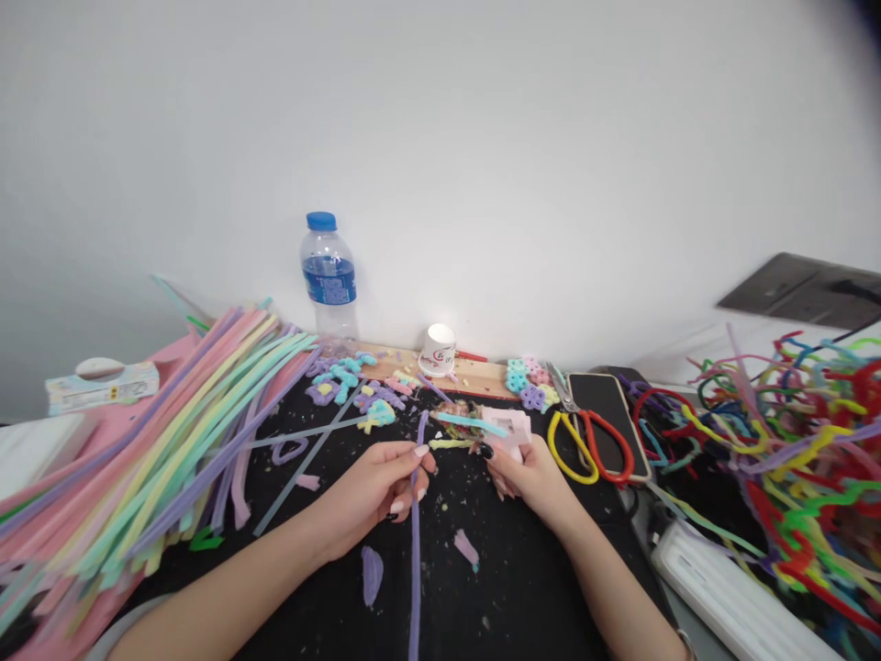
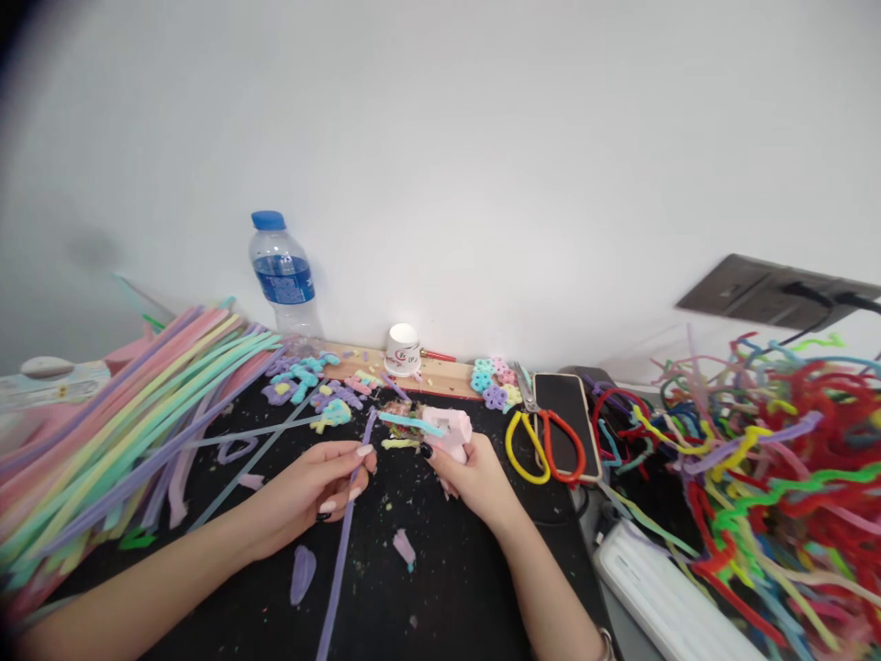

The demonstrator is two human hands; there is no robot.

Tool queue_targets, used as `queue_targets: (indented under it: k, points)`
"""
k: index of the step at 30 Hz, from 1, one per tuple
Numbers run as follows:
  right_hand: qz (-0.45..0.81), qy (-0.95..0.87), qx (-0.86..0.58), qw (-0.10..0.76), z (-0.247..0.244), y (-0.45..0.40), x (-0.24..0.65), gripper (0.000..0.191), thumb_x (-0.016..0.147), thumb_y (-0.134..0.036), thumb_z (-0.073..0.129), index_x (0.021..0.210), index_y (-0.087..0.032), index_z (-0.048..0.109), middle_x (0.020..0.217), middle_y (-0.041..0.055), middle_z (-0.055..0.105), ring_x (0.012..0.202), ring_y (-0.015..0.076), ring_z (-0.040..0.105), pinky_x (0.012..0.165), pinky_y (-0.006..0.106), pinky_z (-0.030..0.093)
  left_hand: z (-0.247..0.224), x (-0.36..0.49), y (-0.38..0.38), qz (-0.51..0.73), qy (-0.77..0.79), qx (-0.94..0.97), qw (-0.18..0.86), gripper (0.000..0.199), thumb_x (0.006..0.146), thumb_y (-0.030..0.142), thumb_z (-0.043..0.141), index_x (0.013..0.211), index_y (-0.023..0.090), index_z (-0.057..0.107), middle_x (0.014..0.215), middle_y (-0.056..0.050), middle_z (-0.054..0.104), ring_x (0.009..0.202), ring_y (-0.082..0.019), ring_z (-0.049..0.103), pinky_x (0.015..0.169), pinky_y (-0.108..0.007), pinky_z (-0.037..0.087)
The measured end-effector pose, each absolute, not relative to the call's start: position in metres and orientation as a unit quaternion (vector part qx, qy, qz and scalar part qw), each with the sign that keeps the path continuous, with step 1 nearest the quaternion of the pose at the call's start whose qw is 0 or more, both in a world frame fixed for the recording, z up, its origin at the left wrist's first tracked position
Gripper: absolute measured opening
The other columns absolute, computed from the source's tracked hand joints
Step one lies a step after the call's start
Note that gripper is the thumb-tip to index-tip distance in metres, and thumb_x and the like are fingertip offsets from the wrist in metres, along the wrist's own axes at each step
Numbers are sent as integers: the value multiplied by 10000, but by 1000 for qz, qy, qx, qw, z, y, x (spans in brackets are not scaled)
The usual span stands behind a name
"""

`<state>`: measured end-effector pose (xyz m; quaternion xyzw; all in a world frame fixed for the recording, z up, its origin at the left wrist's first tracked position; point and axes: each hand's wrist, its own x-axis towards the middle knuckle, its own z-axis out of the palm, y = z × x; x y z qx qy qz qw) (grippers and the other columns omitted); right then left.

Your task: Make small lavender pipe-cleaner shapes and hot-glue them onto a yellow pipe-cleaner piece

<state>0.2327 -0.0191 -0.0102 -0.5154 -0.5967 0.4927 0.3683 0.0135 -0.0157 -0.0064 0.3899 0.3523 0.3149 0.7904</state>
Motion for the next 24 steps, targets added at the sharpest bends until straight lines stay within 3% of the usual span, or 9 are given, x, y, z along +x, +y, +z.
queue_targets:
  k: [18, 24]
  points:
    - [482, -603, -517, 369, -9, -20, 231, 364, 809, -422, 531, 547, -188, 437, 371, -73, 386, 335, 77, 366, 377, 200, 312, -6, 13, -15, 311, 351, 391, 792, 273, 819, 396, 544, 768, 131, 585, 578, 20, 529, 376, -21, 290, 401, -176, 233]
    - [484, -593, -525, 371, -11, -20, 232, 311, 805, -425, 535, 620, -182, 473, 396, -79, 398, 339, 76, 363, 378, 202, 330, -5, 14, -15, 312, 359, 391, 787, 280, 797, 409, 563, 764, 132, 592, 580, 21, 528, 377, -21, 287, 402, -179, 232]
